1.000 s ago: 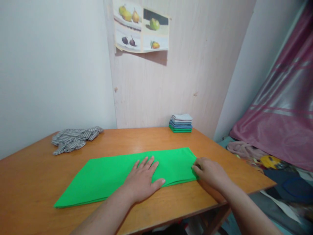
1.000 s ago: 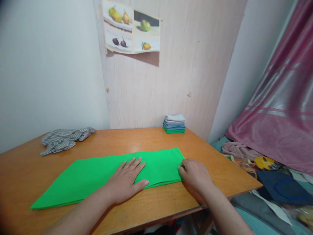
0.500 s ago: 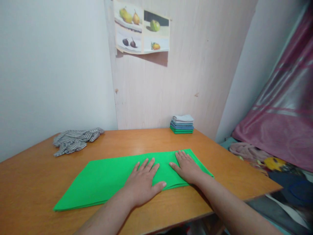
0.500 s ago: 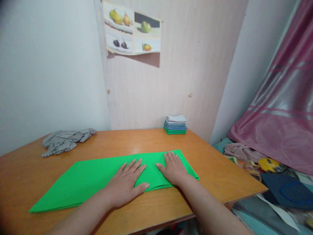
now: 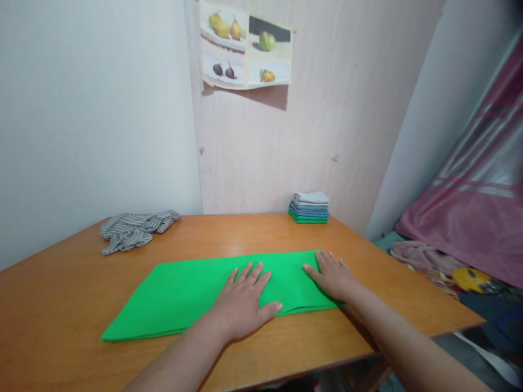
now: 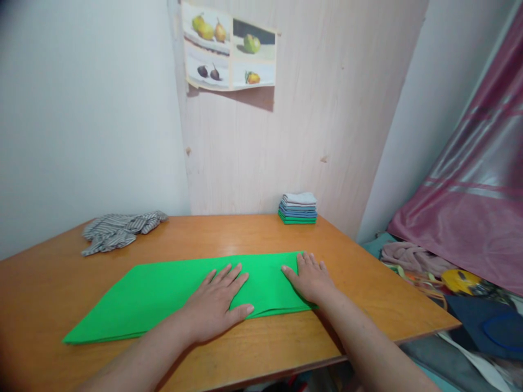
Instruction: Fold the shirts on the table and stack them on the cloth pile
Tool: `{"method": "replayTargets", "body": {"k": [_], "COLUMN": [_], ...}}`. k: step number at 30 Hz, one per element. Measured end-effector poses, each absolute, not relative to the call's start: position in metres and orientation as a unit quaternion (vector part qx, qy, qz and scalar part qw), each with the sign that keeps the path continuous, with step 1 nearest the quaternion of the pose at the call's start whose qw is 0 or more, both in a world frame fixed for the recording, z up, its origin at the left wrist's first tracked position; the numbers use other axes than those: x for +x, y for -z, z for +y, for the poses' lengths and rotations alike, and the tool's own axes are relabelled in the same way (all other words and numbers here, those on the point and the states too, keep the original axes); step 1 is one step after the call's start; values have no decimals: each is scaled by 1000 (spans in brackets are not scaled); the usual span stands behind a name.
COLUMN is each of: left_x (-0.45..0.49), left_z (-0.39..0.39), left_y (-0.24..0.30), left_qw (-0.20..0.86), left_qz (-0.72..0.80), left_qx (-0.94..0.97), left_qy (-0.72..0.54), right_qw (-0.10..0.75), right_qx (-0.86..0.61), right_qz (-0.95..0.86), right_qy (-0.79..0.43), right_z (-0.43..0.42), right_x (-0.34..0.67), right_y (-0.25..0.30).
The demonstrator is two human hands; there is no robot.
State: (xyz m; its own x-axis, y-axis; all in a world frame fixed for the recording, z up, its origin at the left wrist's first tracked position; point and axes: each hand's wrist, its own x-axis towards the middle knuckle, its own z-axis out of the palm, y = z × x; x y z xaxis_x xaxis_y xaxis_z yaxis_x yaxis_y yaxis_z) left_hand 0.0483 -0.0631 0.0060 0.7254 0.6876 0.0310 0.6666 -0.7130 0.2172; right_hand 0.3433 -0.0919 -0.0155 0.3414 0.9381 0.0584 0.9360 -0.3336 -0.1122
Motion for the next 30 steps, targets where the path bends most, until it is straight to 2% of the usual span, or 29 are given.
{"method": "replayTargets", "body": {"k": [9,12,17,23,30], "left_x": [48,48,49,49,48], "left_z": [-65,-66,-67,-67,-63], "left_y": [-7,-6,-7,-4,1], "left_qw": [108,108,105,111,118], "left_qz": [359,358,358,353,375], "left_qx": [925,925,925,925,914], "left_qy": [-65,-68,-72,-84,-101], "right_qw": [65,111,184,100,59], "right_qx": [-811,-782,-683,-673,-683], "right_qz": [-581,-613,-706,-730,-728], "right_qy": [18,24,-38,-68,-35], "right_z": [-89,-80,-67,-66,-68], "right_x": [337,312,261,245,243], "right_y": [14,2,-5,13,12]}}
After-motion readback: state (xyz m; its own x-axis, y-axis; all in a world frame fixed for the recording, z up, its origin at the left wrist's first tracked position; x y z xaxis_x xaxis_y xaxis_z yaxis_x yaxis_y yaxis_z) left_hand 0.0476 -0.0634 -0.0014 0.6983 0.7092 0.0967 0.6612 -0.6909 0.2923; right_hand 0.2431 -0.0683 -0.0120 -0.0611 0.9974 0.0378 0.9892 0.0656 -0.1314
